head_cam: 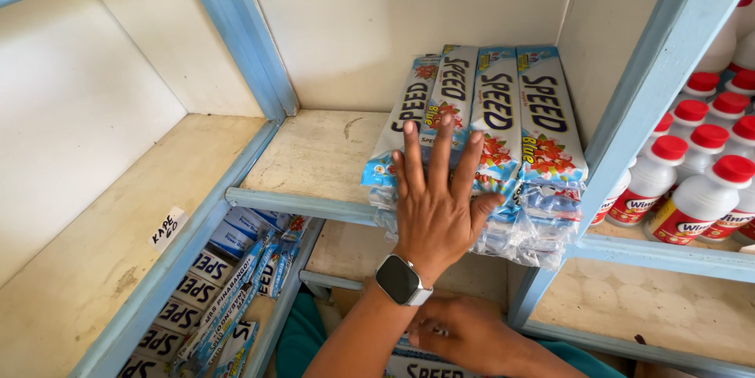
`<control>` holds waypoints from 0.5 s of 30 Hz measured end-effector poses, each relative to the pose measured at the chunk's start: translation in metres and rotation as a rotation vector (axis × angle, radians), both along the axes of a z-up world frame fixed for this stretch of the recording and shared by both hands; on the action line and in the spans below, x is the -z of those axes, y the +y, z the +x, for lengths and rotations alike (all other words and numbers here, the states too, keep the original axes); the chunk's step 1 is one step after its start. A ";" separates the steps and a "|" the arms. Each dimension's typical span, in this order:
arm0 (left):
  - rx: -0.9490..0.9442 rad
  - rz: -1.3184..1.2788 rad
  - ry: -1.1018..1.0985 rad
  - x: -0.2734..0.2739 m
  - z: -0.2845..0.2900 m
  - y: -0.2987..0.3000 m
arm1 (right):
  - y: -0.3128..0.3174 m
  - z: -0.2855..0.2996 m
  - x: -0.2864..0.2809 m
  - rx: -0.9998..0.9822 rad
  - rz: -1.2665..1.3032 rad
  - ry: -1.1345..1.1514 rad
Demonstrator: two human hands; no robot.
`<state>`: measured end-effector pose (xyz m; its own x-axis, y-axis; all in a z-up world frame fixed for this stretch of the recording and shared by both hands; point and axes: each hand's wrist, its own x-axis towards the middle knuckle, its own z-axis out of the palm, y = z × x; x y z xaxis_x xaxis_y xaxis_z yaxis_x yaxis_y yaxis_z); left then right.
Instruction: Stocking packages of detergent soap onto a store shelf.
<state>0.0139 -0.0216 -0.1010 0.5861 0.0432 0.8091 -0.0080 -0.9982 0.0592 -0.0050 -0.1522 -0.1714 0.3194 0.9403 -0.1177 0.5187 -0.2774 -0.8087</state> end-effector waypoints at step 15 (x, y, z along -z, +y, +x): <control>0.196 -0.050 0.234 0.123 -0.061 -0.008 | -0.009 0.015 0.070 -0.216 -0.262 -0.332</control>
<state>-0.0467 -0.0294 -0.2237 0.7574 -0.0531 0.6508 -0.1807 -0.9748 0.1308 0.0100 -0.1609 -0.2412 0.1804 0.9417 -0.2840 0.8056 -0.3071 -0.5067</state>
